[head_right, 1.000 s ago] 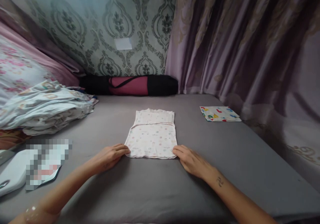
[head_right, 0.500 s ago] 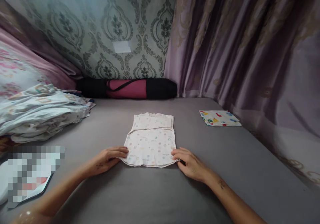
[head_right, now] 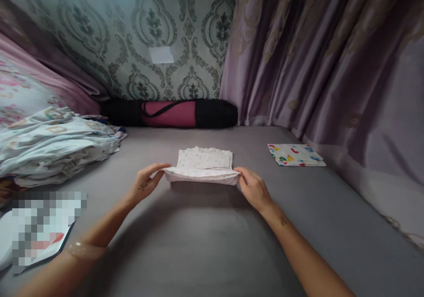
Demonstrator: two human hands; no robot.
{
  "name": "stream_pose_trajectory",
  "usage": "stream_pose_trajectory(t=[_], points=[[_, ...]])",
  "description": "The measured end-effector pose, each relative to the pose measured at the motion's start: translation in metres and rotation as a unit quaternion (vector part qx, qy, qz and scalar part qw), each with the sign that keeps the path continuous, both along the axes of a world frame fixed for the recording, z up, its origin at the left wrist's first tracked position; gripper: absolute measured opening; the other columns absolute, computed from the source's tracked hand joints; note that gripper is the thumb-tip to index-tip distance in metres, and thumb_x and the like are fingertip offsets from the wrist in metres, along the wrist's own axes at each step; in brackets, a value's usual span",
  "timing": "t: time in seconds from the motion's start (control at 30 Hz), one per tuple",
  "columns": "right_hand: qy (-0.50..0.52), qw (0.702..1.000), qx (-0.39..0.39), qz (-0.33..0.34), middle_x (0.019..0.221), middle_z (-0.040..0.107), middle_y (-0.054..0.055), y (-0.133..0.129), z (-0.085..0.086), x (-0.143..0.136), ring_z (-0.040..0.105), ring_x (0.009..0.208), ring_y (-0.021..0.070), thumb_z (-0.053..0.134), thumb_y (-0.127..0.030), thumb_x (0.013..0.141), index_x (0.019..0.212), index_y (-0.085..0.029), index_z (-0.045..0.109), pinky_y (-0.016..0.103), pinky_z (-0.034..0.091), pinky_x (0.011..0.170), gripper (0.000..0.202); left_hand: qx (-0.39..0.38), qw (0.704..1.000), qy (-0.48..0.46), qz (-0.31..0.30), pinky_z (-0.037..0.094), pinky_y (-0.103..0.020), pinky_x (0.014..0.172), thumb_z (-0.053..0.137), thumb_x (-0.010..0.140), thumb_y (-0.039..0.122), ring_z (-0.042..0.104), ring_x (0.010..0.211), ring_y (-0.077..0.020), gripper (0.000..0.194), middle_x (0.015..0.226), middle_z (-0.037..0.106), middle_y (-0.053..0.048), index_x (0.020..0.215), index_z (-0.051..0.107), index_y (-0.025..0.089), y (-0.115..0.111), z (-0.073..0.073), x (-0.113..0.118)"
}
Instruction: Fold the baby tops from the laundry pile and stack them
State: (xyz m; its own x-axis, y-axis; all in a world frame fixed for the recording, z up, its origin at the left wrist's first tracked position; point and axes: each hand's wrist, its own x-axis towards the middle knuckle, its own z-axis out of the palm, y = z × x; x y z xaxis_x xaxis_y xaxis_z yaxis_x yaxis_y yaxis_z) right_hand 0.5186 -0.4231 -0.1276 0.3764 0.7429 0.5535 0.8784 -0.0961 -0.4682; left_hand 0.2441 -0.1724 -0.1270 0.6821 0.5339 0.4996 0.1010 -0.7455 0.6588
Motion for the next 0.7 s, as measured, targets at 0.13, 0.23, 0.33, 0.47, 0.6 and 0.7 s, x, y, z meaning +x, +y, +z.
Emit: stream_pose_trajectory(t=[0.13,0.23,0.33,0.47,0.6,0.7], points=[[0.025,0.997,0.047,-0.051,0.101,0.072,0.006,0.027,-0.002,0.012,0.067,0.092,0.0200,0.044,-0.025,0.089,0.104,-0.022,0.064,0.032,0.050,0.086,0.026,-0.031,0.997,-0.044,0.051,0.050,-0.026,0.079,0.046,0.087,0.027,0.063,0.088,-0.0164,0.029,0.098,0.070,-0.007,0.104,0.068,0.017,0.010,-0.002,0.027],[0.065,0.991,0.070,-0.097,0.097,0.072,0.008,0.047,-0.005,0.015,0.068,0.084,0.0198,0.044,-0.028,0.086,0.101,-0.019,0.064,0.031,0.051,0.081,0.026,-0.086,0.990,-0.061,0.090,0.048,-0.022,0.067,0.046,0.084,0.027,0.061,0.074,-0.0137,0.031,0.087,0.068,-0.004,0.102,0.069,0.016,0.016,-0.006,0.047],[0.097,0.983,0.080,-0.132,0.095,0.071,0.011,0.066,-0.007,0.015,0.067,0.083,0.0207,0.042,-0.030,0.085,0.101,-0.017,0.063,0.032,0.051,0.080,0.029,-0.136,0.981,-0.056,0.127,0.043,-0.020,0.056,0.046,0.083,0.028,0.054,0.059,-0.0114,0.031,0.072,0.064,-0.001,0.100,0.069,0.015,0.022,-0.012,0.064],[0.116,0.977,0.073,-0.161,0.096,0.070,0.013,0.084,-0.011,0.020,0.065,0.087,0.0220,0.040,-0.030,0.084,0.102,-0.015,0.062,0.033,0.049,0.082,0.032,-0.132,0.979,-0.047,0.151,0.044,-0.020,0.062,0.046,0.083,0.025,0.058,0.068,-0.0132,0.030,0.077,0.066,-0.002,0.099,0.069,0.015,0.032,-0.019,0.079],[0.122,0.976,0.061,-0.168,0.098,0.070,0.014,0.097,-0.018,0.031,0.064,0.088,0.0233,0.039,-0.030,0.084,0.103,-0.014,0.062,0.035,0.048,0.083,0.034,-0.126,0.979,-0.036,0.158,0.046,-0.022,0.070,0.045,0.083,0.023,0.061,0.076,-0.0147,0.030,0.084,0.069,-0.004,0.099,0.069,0.015,0.043,-0.026,0.089],[0.123,0.976,0.045,-0.176,0.100,0.069,0.014,0.105,-0.024,0.038,0.063,0.090,0.0238,0.039,-0.028,0.085,0.104,-0.015,0.062,0.035,0.047,0.085,0.033,-0.118,0.980,-0.031,0.158,0.047,-0.023,0.074,0.044,0.083,0.023,0.062,0.078,-0.0154,0.030,0.088,0.070,-0.005,0.099,0.069,0.014,0.051,-0.030,0.097]])
